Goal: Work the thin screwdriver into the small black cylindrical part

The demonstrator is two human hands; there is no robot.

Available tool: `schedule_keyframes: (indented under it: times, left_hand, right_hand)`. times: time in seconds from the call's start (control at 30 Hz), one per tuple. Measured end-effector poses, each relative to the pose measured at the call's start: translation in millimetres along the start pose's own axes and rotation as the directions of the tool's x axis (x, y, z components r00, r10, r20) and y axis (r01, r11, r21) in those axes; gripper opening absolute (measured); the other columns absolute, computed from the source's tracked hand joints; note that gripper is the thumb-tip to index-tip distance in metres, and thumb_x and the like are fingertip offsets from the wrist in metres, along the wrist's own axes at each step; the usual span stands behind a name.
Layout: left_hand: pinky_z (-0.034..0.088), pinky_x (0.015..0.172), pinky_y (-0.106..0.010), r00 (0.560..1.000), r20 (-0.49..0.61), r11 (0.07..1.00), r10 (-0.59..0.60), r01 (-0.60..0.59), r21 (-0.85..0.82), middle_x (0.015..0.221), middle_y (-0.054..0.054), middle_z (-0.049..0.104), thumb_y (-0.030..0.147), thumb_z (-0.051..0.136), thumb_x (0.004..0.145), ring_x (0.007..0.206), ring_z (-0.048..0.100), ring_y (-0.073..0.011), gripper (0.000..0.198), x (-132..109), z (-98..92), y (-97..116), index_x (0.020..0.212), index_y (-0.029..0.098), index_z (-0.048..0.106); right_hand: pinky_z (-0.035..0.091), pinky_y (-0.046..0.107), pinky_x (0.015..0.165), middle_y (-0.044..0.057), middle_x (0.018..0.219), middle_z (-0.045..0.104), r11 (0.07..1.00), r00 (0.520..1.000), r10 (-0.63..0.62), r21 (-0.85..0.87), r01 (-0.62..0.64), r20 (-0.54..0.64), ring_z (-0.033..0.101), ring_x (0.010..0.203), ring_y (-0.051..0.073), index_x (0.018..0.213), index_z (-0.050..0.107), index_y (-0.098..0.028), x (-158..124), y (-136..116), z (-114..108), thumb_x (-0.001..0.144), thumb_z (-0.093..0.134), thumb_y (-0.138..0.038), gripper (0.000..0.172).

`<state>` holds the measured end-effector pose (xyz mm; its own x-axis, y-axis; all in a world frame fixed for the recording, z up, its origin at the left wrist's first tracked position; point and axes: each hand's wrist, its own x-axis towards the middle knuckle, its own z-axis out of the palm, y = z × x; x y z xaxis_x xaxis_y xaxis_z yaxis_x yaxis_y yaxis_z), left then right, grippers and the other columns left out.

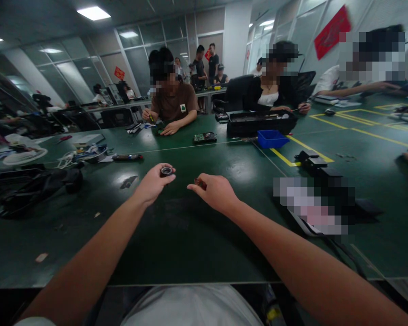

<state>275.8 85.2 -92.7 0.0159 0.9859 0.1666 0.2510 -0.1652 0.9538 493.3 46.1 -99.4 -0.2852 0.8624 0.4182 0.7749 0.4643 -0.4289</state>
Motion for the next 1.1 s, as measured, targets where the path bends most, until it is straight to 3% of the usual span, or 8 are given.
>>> schedule_keyframes:
  times: [0.13,0.23,0.37,0.7,0.83,0.97,1.1]
  left_hand:
    - [0.048,0.091,-0.035,0.983,0.095,0.978,0.155,-0.166,0.129,0.104,-0.004,0.069,0.012,0.073,0.076,0.096,0.064,-0.0197,0.031,-10,26.0,-19,0.106,0.020,0.066]
    - [0.047,0.097,-0.037,0.974,0.126,0.952,0.187,-0.211,0.221,0.113,-0.004,0.069,0.012,0.073,0.077,0.105,0.063,-0.0216,0.036,-16,29.0,-33,0.111,0.022,0.067]
    - [0.046,0.103,-0.040,0.977,0.118,0.948,0.177,-0.202,0.247,0.119,-0.005,0.068,0.012,0.075,0.077,0.111,0.063,-0.0227,0.045,-21,25.2,-40,0.120,0.023,0.066]
    - [0.042,0.110,-0.042,0.955,0.177,0.936,0.236,-0.272,0.223,0.122,-0.005,0.069,0.016,0.074,0.079,0.119,0.061,-0.0236,0.038,-23,25.5,-36,0.117,0.024,0.070]
    - [0.042,0.110,-0.042,0.950,0.188,0.932,0.248,-0.287,0.222,0.122,-0.004,0.069,0.017,0.074,0.080,0.119,0.061,-0.0237,0.039,-23,24.8,-39,0.118,0.025,0.070]
    - [0.042,0.110,-0.042,0.944,0.201,0.928,0.260,-0.302,0.218,0.123,-0.004,0.069,0.019,0.075,0.080,0.119,0.061,-0.0230,0.041,-23,24.1,-41,0.120,0.026,0.069]
    - [0.041,0.111,-0.041,0.943,0.208,0.926,0.259,-0.303,0.223,0.123,-0.003,0.068,0.018,0.075,0.080,0.119,0.060,-0.0223,0.041,-24,23.6,-40,0.120,0.027,0.069]
  right_hand:
    - [0.033,0.029,0.056,0.001,0.064,0.062,0.999,0.998,-0.034,0.018,0.035,-0.043,0.055,0.057,0.016,0.083,0.064,-0.020,-1,1,0,0.096,0.055,-0.044,0.029]
    - [0.037,0.029,0.058,0.001,0.065,0.062,0.993,0.976,-0.025,0.104,0.048,-0.215,0.057,0.059,0.016,0.084,0.062,-0.020,-3,0,-3,0.097,0.051,-0.039,0.026]
    - [0.044,0.030,0.064,0.003,0.076,0.067,0.958,0.908,0.000,0.260,0.120,-0.418,0.064,0.068,0.018,0.095,0.060,-0.020,-7,-1,-5,0.099,0.047,-0.036,0.021]
    - [0.050,0.031,0.070,0.004,0.083,0.072,0.913,0.957,0.012,0.394,0.107,-0.288,0.070,0.076,0.019,0.101,0.062,-0.021,-7,1,5,0.096,0.052,-0.033,0.016]
    - [0.049,0.031,0.066,0.003,0.078,0.072,0.921,0.969,0.026,0.382,0.071,-0.245,0.069,0.073,0.018,0.095,0.065,-0.021,-6,0,0,0.094,0.057,-0.035,0.016]
    - [0.040,0.028,0.052,0.001,0.066,0.068,0.952,0.965,0.081,0.306,0.000,-0.251,0.060,0.055,0.015,0.079,0.065,-0.020,-4,1,-5,0.088,0.066,-0.045,0.026]
    - [0.045,0.029,0.060,0.002,0.074,0.070,0.952,0.971,0.008,0.299,0.067,-0.241,0.064,0.064,0.016,0.087,0.066,-0.020,-3,1,-8,0.091,0.062,-0.036,0.017]
